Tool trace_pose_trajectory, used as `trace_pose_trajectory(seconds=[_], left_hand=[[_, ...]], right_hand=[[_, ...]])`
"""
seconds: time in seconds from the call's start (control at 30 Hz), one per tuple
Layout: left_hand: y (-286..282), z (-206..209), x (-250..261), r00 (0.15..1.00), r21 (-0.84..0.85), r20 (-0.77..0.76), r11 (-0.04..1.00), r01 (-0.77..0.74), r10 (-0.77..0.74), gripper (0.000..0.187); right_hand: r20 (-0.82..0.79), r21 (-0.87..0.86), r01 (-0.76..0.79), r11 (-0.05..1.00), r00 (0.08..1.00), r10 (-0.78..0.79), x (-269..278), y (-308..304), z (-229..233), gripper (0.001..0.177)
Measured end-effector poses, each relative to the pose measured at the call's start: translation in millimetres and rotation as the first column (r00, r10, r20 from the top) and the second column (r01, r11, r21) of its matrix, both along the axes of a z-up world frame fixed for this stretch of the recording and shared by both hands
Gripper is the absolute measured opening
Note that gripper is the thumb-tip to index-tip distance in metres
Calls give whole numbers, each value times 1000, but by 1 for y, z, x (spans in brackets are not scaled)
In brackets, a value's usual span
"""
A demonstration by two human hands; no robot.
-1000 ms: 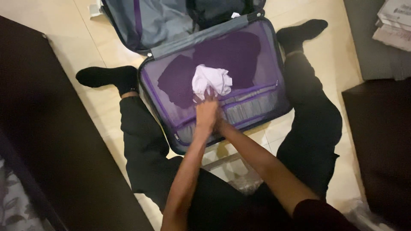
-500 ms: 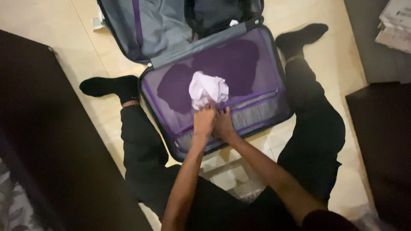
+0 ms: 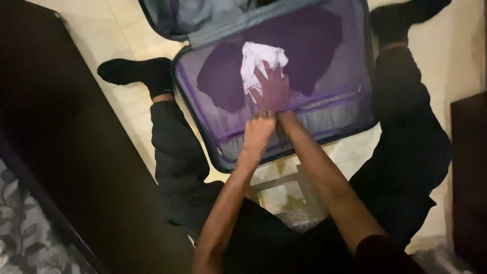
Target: Packing clothes into a suitcase.
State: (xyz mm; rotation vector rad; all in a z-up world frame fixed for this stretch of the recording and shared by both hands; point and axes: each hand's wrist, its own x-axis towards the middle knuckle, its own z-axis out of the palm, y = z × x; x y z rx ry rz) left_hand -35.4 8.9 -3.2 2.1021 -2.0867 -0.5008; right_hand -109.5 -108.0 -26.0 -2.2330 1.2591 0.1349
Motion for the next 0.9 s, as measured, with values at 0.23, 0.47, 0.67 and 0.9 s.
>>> trace_pose_trajectory(seconds=[0.23, 0.47, 0.67, 0.9], left_hand=[[-21, 25, 13, 996, 305, -65, 950, 73, -55, 26], [-13, 28, 0, 996, -72, 93, 997, 17, -10, 34], [-16, 16, 6, 996, 138, 29, 987, 76, -81, 27], [-21, 34, 2, 998, -119, 61, 993, 21, -14, 15]], right_hand=[[-32, -125, -54, 991, 998, 50, -48, 72, -54, 70], [462, -94, -80, 992, 880, 115, -24, 145, -75, 71], [303, 169, -83, 982, 953, 28, 5, 121, -88, 50], [-330, -315, -26, 949, 940, -84, -10, 158, -173, 27]])
